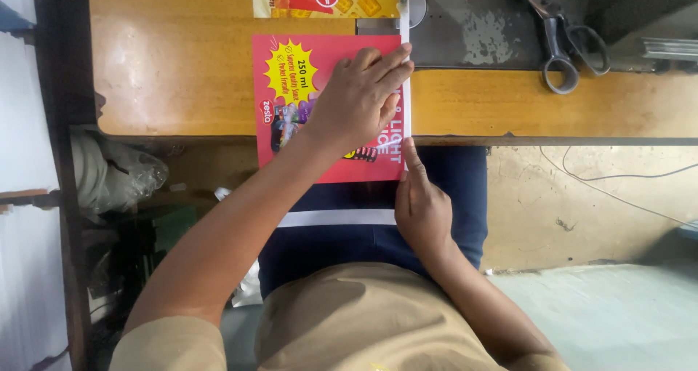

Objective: The person sews white fabric straps using a Singer sewing machine. They repeatedly feed the strap through the machine, stitch it, and then cut the excess with scissors. The person also places printed paper sheets under the strap during sewing.

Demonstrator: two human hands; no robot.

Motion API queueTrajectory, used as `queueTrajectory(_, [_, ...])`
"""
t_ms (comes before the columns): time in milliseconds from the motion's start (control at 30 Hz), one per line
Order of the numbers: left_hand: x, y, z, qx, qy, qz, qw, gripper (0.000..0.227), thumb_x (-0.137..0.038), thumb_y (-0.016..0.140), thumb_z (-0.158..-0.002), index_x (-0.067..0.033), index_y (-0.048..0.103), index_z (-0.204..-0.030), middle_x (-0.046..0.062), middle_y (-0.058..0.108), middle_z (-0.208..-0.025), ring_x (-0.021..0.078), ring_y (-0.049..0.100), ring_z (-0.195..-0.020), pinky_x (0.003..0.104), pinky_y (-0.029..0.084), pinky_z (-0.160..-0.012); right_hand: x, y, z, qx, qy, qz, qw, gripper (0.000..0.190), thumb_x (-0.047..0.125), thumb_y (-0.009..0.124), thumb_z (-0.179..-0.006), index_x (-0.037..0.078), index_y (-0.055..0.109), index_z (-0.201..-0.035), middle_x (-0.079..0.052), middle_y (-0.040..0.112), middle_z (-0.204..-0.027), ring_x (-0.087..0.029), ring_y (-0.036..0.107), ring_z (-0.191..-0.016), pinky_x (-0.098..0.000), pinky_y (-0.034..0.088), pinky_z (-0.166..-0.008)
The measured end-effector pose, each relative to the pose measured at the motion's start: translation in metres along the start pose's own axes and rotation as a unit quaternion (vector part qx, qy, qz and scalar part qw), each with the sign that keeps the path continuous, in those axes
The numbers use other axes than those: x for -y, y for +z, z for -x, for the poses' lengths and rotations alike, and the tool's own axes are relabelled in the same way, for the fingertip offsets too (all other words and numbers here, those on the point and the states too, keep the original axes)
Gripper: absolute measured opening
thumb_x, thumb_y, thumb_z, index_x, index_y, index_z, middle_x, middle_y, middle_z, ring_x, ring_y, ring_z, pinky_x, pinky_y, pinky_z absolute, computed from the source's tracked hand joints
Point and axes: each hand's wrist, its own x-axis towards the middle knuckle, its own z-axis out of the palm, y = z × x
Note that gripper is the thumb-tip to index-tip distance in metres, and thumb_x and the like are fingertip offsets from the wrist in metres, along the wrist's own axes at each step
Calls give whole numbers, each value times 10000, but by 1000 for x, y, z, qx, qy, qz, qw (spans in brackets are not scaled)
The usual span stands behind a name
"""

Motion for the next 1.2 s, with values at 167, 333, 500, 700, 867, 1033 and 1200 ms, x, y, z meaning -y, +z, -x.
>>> queueTrajectory(167, [3, -1, -1, 3, -14, 24, 1000, 371, -371, 630, -1127, -103, 668, -1381, 55, 631, -1527, 304, 591, -1267, 443, 556, -911, 3, -3, -1, 2, -28, 14, 1000, 532, 97, 481, -1102, 92, 479, -1634, -29, 805, -970, -271, 505, -497, -415, 449, -511])
queueTrajectory(333, [7, -4, -1, -23, 1, 29, 999, 456, -462, 776, -1054, -118, 671, -1333, 23, 622, -1498, 290, 584, -1214, 443, 534, -855, 7, -4, 0, 11, -22, 0, 1000, 498, 158, 464, -1138, 104, 460, -1633, -27, 815, -1082, -263, 555, -523, -420, 447, -484])
queueTrajectory(500, [7, -5, -3, -12, -12, 26, 1000, 497, -474, 765, -1056, -113, 632, -1372, 43, 608, -1526, 297, 583, -1206, 458, 521, -870, 7, -3, -2, 32, 6, -16, 999, 493, 203, 460, -1135, 118, 467, -1621, -26, 696, -1512, -332, 689, -670, -447, 509, -555])
queueTrajectory(700, [7, -1, -6, -1, -19, 4, 1000, 539, -524, 728, -1070, -122, 621, -1413, 31, 607, -1544, 288, 585, -1224, 457, 514, -876, 10, -6, -4, 33, 29, -30, 999, 485, 257, 450, -1141, 133, 475, -1609, -45, 694, -1512, -351, 773, -868, -449, 562, -647])
queueTrajectory(867, [3, -3, -8, -8, -13, 9, 1000, 523, -489, 796, -1023, -110, 662, -1358, 43, 619, -1521, 286, 590, -1215, 454, 524, -832, 3, -3, -1, 16, -4, -3, 1000, 472, 201, 464, -1131, 98, 503, -1590, -45, 689, -1517, -312, 763, -820, -430, 553, -625])
queueTrajectory(1033, [6, 13, -11, 20, -16, 13, 1000, 513, -521, 826, -879, -185, 681, -1238, 4, 622, -1392, 263, 573, -1164, 453, 540, -771, 19, -14, -9, -8, -19, 17, 1000, 462, 182, 513, -1078, 129, 602, -1529, -157, 825, -1005, -395, 782, -826, -521, 619, -668])
queueTrajectory(1200, [2, 7, -14, 53, -23, 9, 998, 552, -571, 821, -860, -195, 664, -1232, 1, 618, -1389, 255, 562, -1182, 453, 541, -809, 25, -18, -13, -7, -16, 9, 1000, 458, 184, 527, -1073, 133, 605, -1521, -159, 828, -1041, -390, 784, -836, -519, 620, -659])
